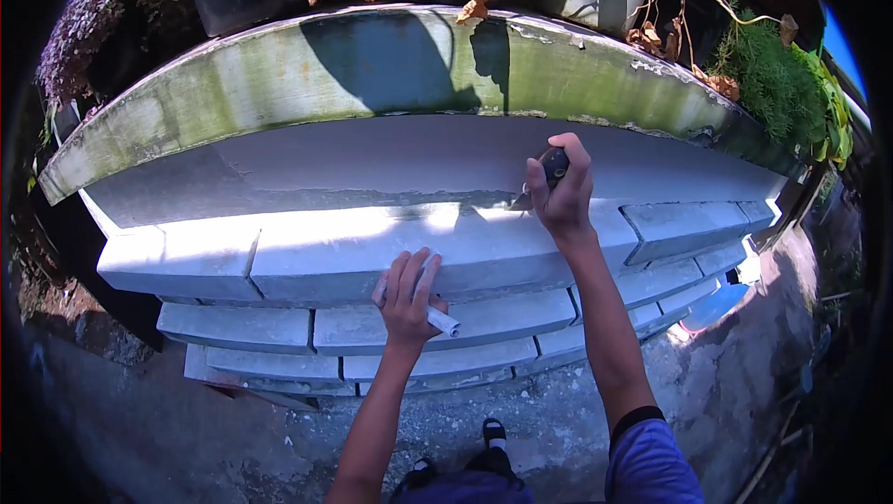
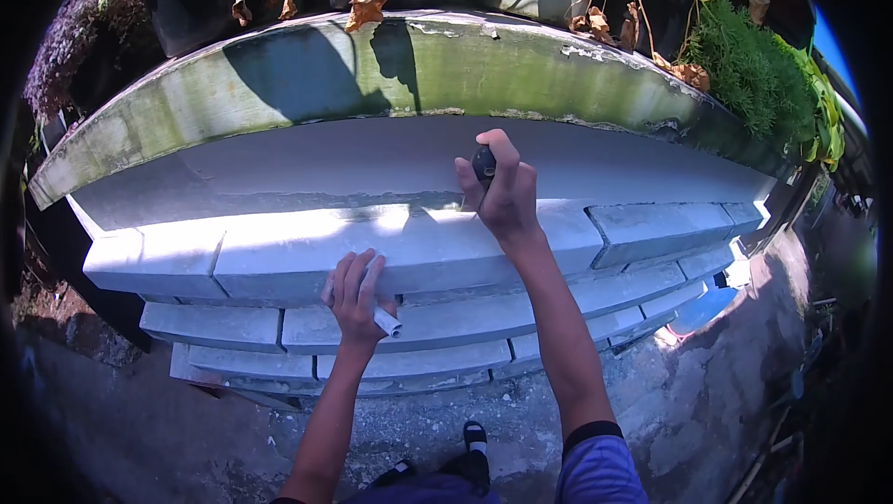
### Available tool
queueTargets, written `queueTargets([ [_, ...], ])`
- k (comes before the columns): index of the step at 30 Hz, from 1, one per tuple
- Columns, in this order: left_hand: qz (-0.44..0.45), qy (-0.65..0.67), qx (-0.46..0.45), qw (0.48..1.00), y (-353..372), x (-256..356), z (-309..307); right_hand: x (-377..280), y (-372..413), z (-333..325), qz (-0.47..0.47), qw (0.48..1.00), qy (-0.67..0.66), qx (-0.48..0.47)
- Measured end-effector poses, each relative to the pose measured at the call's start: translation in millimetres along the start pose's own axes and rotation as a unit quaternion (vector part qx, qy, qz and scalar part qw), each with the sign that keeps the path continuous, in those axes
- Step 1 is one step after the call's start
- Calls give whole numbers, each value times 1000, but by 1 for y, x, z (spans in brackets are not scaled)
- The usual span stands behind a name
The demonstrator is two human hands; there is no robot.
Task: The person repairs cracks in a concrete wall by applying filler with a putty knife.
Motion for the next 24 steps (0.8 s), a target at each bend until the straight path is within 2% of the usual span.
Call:
queueTargets([
  [1, -3, -3, 1, 1000, 1, 0, 0, 2, 0, -3, 4, 1000, -8, 5],
  [5, -9, 1, 13, 1000, 1, -4, 5, -16, -2, -46, -91, 977, -165, 102],
  [8, -15, -22, 22, 999, -1, 0, 3, 0, 1, -14, -35, 996, -50, 62],
  [9, -16, -22, 16, 999, -1, 3, 3, 7, 2, -3, 10, 999, -40, 27],
  [13, -15, -24, 15, 999, -5, 3, 3, -5, -6, -41, -66, 985, -141, 72],
  [17, -31, -35, 21, 999, -7, 8, 2, 7, -7, -26, -73, 983, -134, 99],
  [21, -43, -38, 9, 998, -10, 11, -1, -4, -18, -42, -96, 981, -154, 71],
  [24, -55, -38, 13, 998, -14, 13, -3, 6, -14, -32, -68, 981, -176, 48],
])
Point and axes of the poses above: each hand's wrist, its own y-axis away from the middle knuckle, its own z-axis out of the palm, x = y × z, the point moved 8 cm from there along -y, towards the middle knuckle, and after that the axes turned 14 degrees about z, right-handed, at the moved point
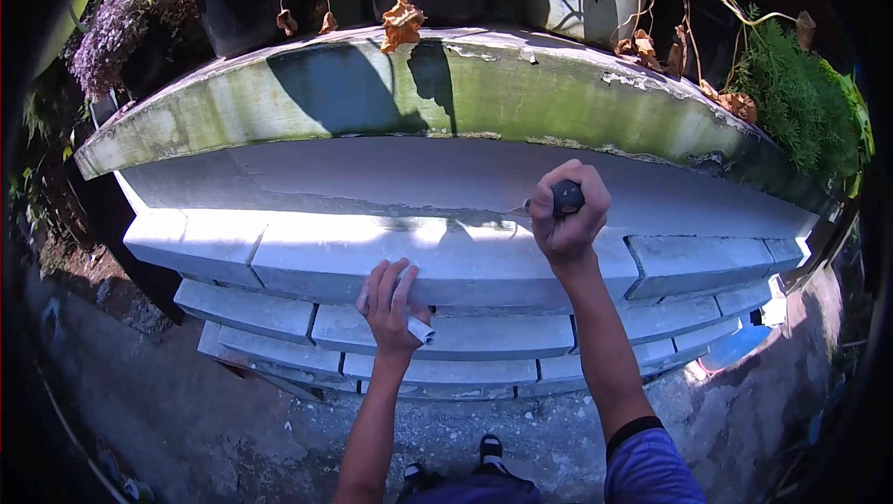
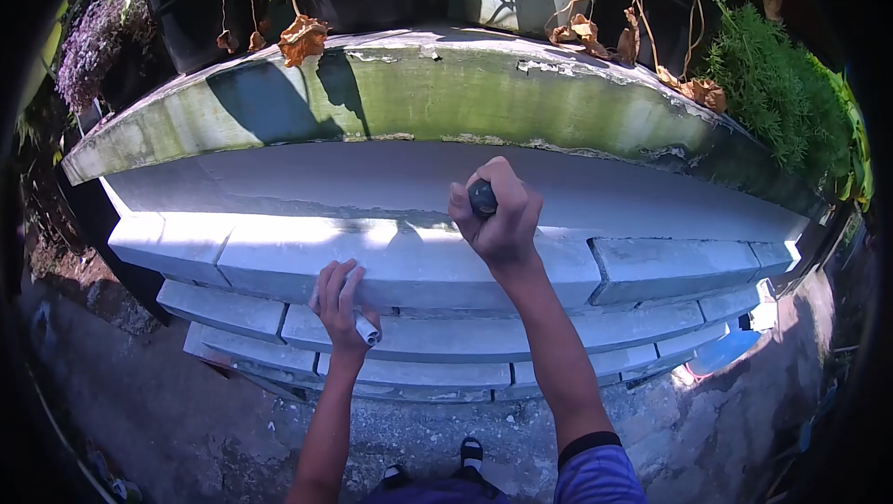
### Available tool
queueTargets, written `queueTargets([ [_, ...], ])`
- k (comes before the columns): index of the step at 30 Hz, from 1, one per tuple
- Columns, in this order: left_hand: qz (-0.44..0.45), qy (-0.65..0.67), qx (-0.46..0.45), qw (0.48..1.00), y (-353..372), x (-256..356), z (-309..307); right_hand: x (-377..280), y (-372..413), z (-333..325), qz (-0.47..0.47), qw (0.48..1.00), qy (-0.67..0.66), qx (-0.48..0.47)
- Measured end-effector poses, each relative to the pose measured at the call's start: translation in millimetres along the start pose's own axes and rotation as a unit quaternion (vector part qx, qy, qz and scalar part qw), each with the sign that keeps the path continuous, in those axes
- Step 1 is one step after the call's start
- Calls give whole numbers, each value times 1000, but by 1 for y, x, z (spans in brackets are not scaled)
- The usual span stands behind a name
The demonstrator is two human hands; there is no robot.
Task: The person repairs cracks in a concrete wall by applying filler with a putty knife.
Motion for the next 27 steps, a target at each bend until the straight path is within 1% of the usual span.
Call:
queueTargets([
  [2, -9, -6, 1, 1000, 2, -1, 1, 8, 9, 6, -14, 998, 52, 33],
  [4, -11, -8, -1, 1000, 0, 1, 1, 1, -3, -1, -20, 997, 73, 26],
  [5, -12, -8, -4, 1000, 1, 2, 0, -2, -5, -10, -16, 999, 16, 24],
  [8, -10, 5, -14, 1000, -5, 8, -4, 2, 2, -11, -19, 998, -41, 52],
  [9, -11, 2, -21, 1000, -5, 8, -5, 9, 7, 6, -5, 999, 43, 16],
  [12, -11, 2, -40, 999, -7, 8, -6, 22, 12, 9, 53, 997, 55, 0],
  [13, -11, 5, -46, 999, -7, 9, -7, 10, 9, -4, 10, 998, 25, 53],
  [16, -28, 18, -56, 998, -8, 9, -9, 2, 7, -31, -16, 983, -85, 159],
  [17, -37, 24, -61, 997, -6, 9, -10, 6, 6, -23, 7, 992, -57, 109],
  [20, -35, 19, -61, 997, -6, 9, -8, 13, 11, -10, 44, 997, 59, 10],
  [21, -40, 26, -65, 997, -7, 9, -9, 16, 19, -11, 54, 997, 54, 1],
  [22, -48, 34, -71, 996, -6, 9, -10, 2, 18, -19, 28, 999, 40, 14],
  [23, -55, 40, -76, 995, -5, 9, -11, 5, 30, -27, 54, 998, 21, 4],
  [24, -57, 44, -83, 994, -6, 8, -13, 4, 41, -40, 57, 997, 55, 2],
  [25, -60, 48, -87, 993, -7, 8, -14, 8, 59, -53, 71, 997, 16, 41],
  [26, -65, 54, -93, 992, -6, 8, -15, 0, 68, -64, 65, 996, 2, 59],
  [27, -67, 60, -93, 992, -5, 7, -14, -4, 81, -75, 52, 997, 31, 49],
])
Point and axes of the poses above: each hand's wrist, its own y-axis away from the middle knuckle, its own z-axis out of the palm, x = y × z, the point moved 8 cm from there along -y, towards the middle knuckle, and after that the axes turned 14 degrees about z, right-handed, at the moved point
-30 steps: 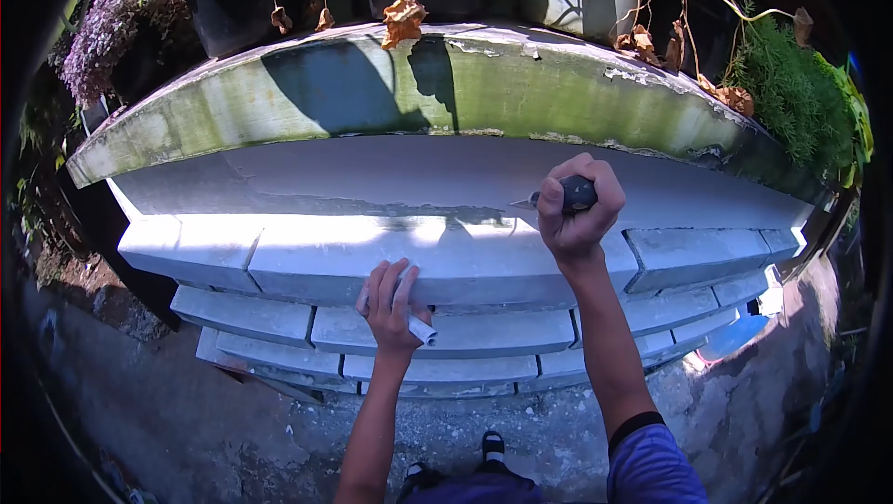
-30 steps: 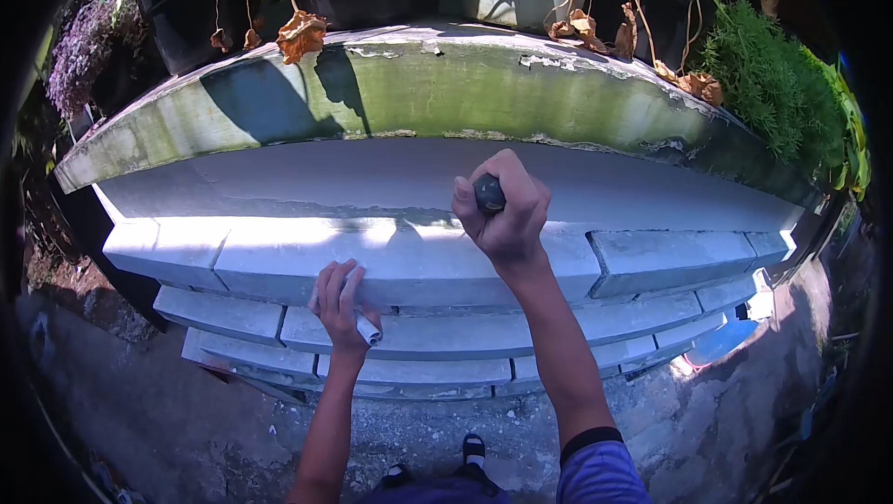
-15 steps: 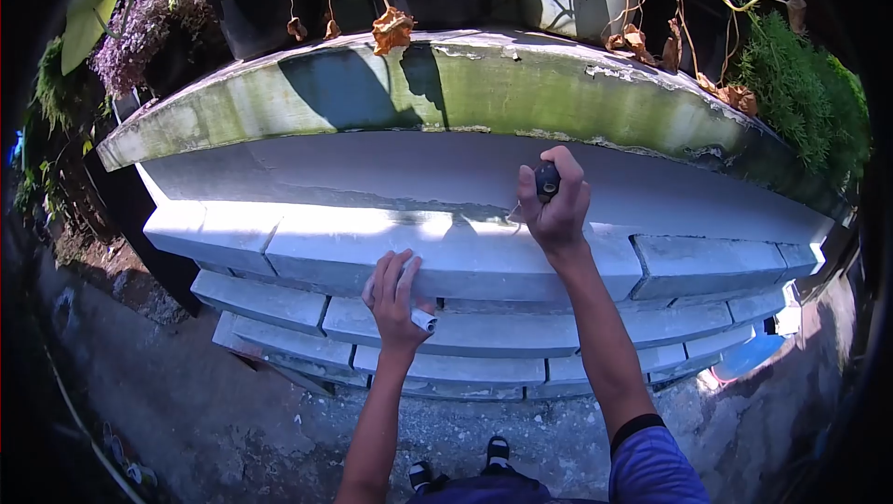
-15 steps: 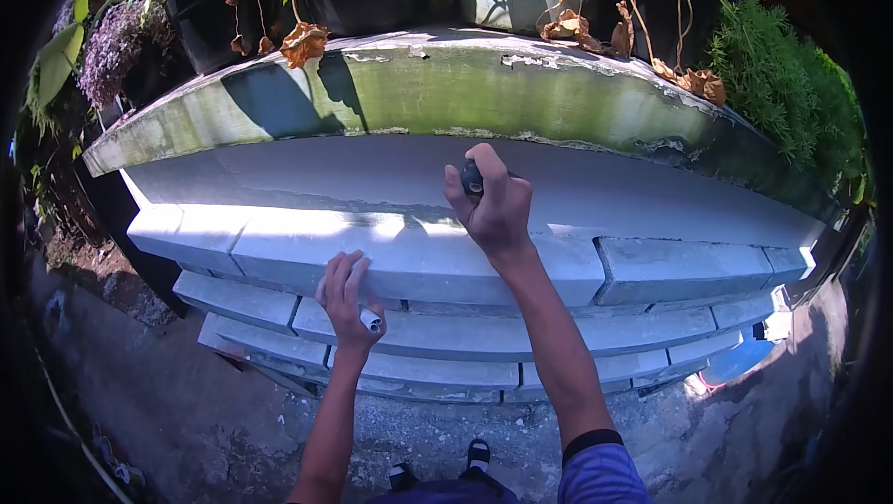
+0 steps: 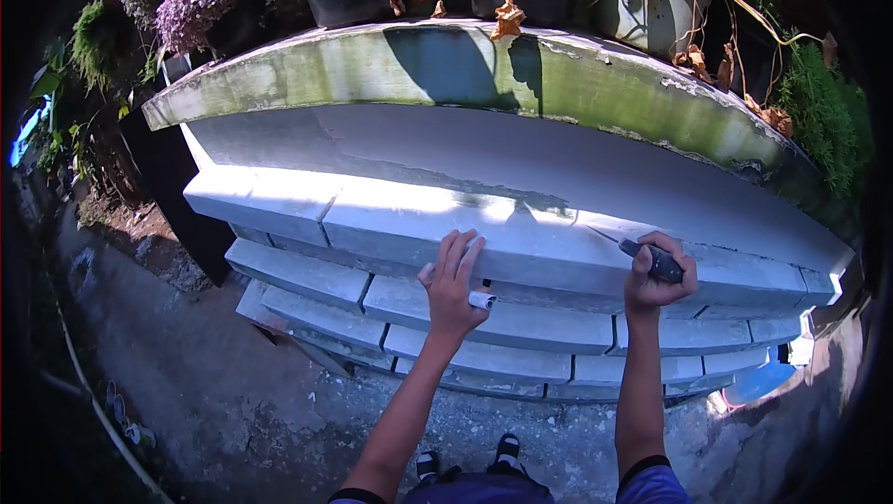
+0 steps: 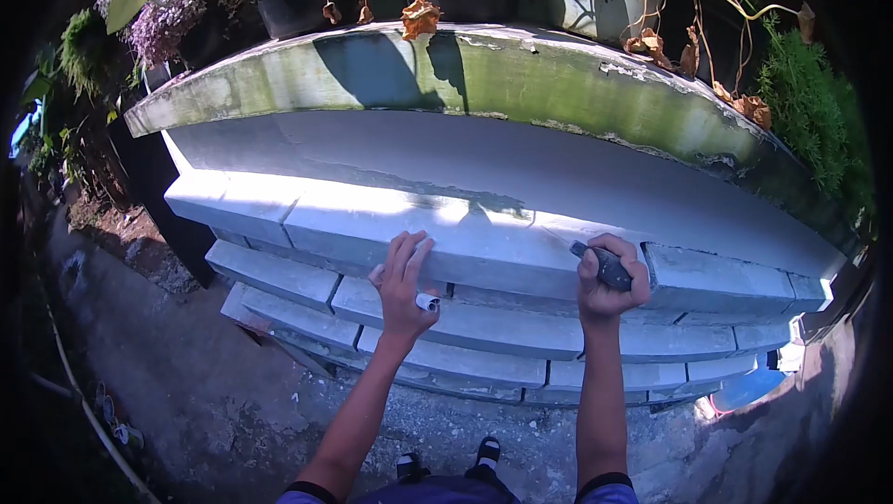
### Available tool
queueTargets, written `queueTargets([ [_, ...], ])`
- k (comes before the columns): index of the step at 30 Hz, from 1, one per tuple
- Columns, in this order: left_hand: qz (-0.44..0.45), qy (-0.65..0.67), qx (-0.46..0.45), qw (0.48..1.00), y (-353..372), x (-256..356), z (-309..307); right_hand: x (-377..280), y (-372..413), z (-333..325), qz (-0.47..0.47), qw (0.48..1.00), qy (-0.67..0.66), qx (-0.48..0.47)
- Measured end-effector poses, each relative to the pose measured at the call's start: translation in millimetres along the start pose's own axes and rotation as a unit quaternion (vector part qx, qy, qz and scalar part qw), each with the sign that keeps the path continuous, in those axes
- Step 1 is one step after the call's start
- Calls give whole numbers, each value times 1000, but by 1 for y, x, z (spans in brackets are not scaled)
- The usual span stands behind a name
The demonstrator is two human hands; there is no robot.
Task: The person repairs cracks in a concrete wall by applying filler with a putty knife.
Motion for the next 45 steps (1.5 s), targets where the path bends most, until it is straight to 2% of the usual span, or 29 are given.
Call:
queueTargets([
  [2, -2, -2, -3, 1000, 0, 1, -1, -2, 27, -17, 11, 999, 30, 4],
  [6, -6, 20, -35, 999, 0, 0, -4, -13, 54, -43, 119, 991, 69, -4],
  [9, 4, 11, -43, 999, -2, -1, -5, -14, 55, -58, 268, 947, 162, -64],
  [10, 4, 8, -45, 999, -2, 0, -6, -12, 54, -62, 308, 938, 142, -67],
  [14, 3, 11, -46, 999, -4, 3, -7, -1, 42, -62, 422, 866, 191, -190],
  [17, -4, 18, -42, 999, -3, 2, -5, -10, 27, -46, 296, 885, 243, -266],
  [21, 8, 11, -32, 999, -2, 0, -3, -24, -1, -39, 248, 912, 244, -217],
  [28, 11, 4, -13, 1000, 2, -3, 1, -17, -16, -19, 94, 938, 257, -214],
  [36, 35, -24, 38, 998, 7, -10, 11, 0, -7, 9, 100, 945, 198, -239],
  [45, 32, -54, 75, 995, 6, -8, 16, 18, -5, 26, 104, 957, 154, -223],
])
Point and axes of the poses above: each hand's wrist, its own y-axis away from the middle knuckle, its own z-axis out of the palm, x = y × z, the point moved 8 cm from there along -y, towards the middle knuckle, and after that the axes turned 14 degrees about z, right-handed, at the moved point
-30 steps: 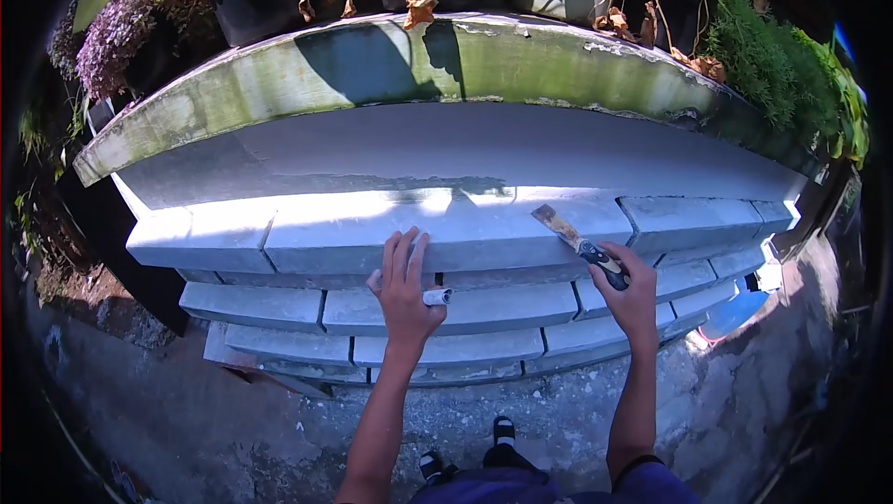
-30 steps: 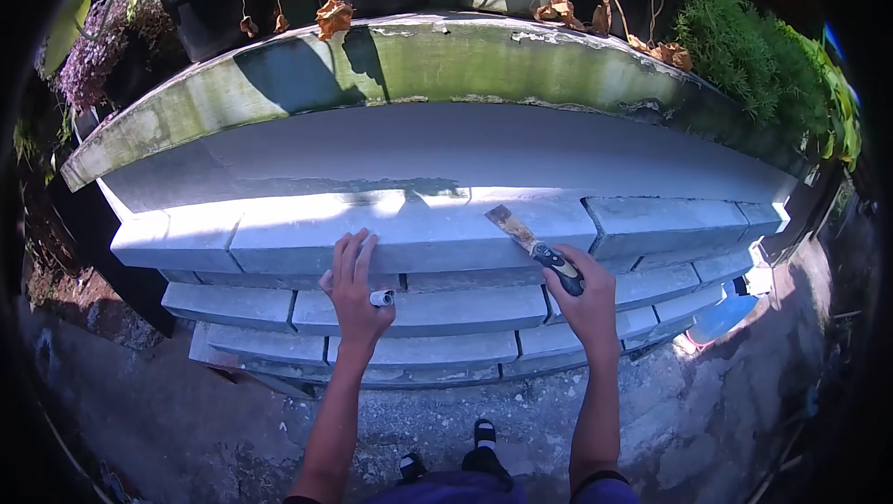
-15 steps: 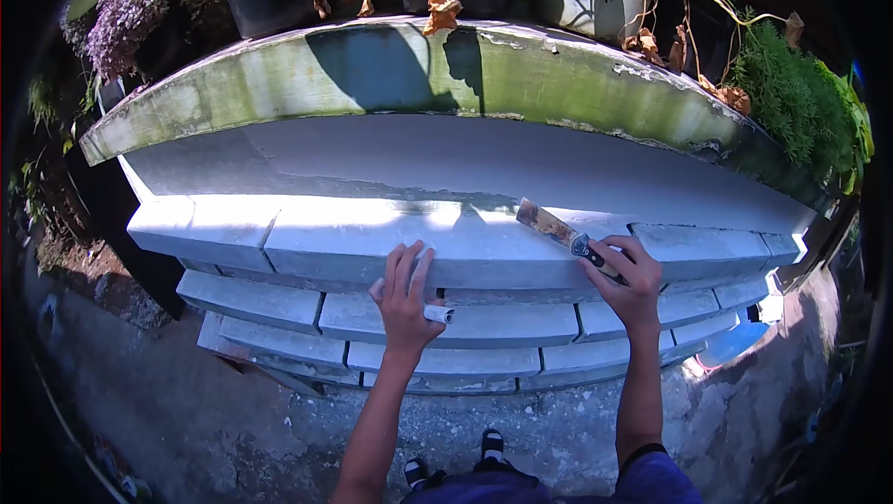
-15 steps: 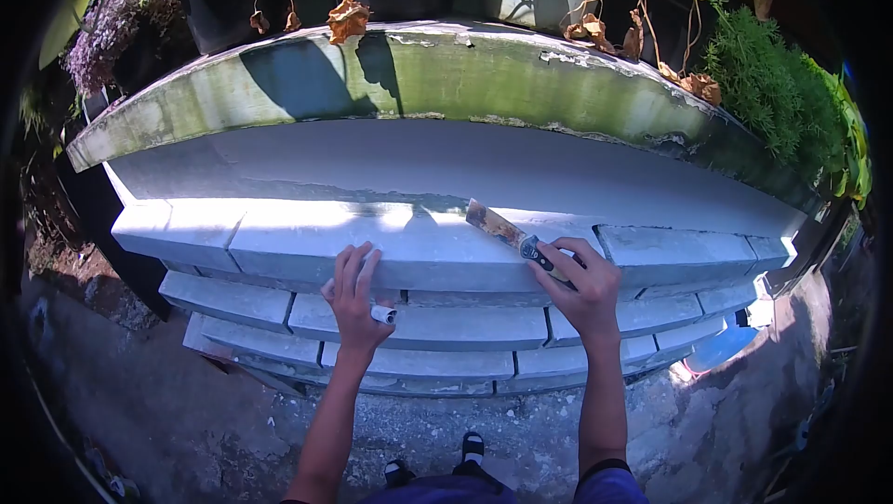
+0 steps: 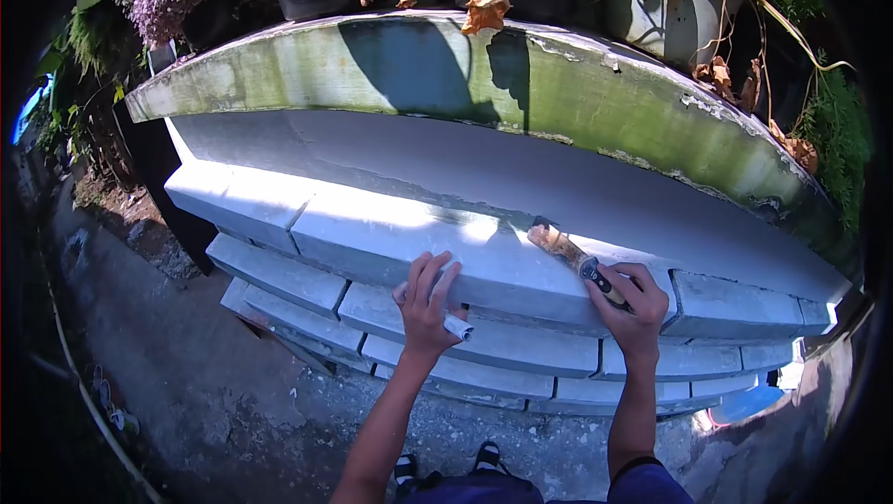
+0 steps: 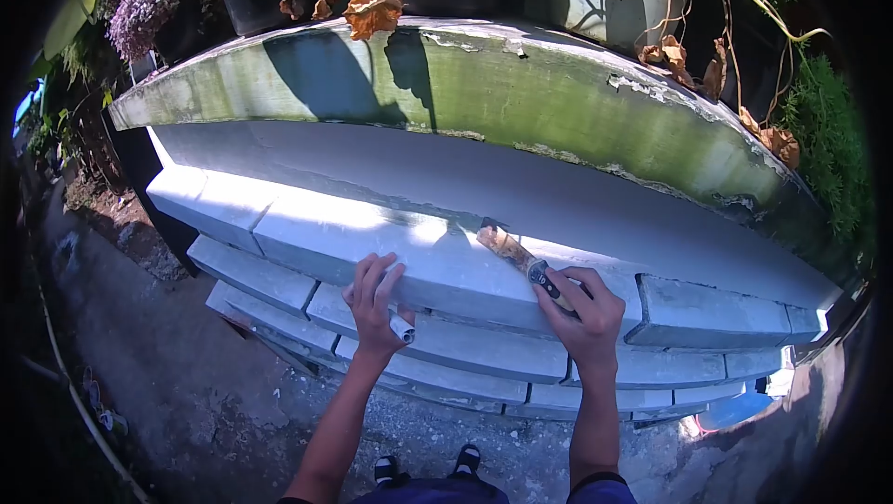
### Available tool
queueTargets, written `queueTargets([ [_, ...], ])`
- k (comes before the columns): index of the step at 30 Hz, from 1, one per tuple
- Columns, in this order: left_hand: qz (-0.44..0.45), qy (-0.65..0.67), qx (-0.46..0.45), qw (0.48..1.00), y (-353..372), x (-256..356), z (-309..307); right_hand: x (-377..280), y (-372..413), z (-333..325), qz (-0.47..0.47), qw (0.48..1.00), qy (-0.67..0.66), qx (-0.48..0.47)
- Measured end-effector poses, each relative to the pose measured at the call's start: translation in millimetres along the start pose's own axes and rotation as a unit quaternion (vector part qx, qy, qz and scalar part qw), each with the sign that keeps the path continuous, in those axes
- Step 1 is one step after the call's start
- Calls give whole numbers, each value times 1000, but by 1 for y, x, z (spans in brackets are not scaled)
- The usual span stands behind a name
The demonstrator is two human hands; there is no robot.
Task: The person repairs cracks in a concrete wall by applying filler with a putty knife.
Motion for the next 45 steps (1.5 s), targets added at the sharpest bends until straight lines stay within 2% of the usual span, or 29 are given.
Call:
queueTargets([
  [4, -4, -11, 28, 1000, 0, 3, 2, -3, 5, 14, -14, 1000, -17, 10],
  [24, 12, -13, 14, 1000, 5, -5, 5, -16, -15, 20, -23, 1000, -12, 2],
  [42, 10, -6, 12, 1000, 5, -2, 6, -5, -11, 1, 18, 1000, -5, 10],
  [43, 5, -2, 7, 1000, 5, -1, 7, -3, -13, 6, 56, 998, -23, -9],
  [45, 3, -10, 9, 1000, 5, 0, 8, -14, -14, 15, 54, 998, -28, -13],
])
Point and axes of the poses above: each hand's wrist, its own y-axis away from the middle knuckle, its own z-axis out of the palm, x = y × z, the point moved 8 cm from there along -y, towards the middle knuckle, and after that the axes turned 14 degrees about z, right-handed, at the moved point
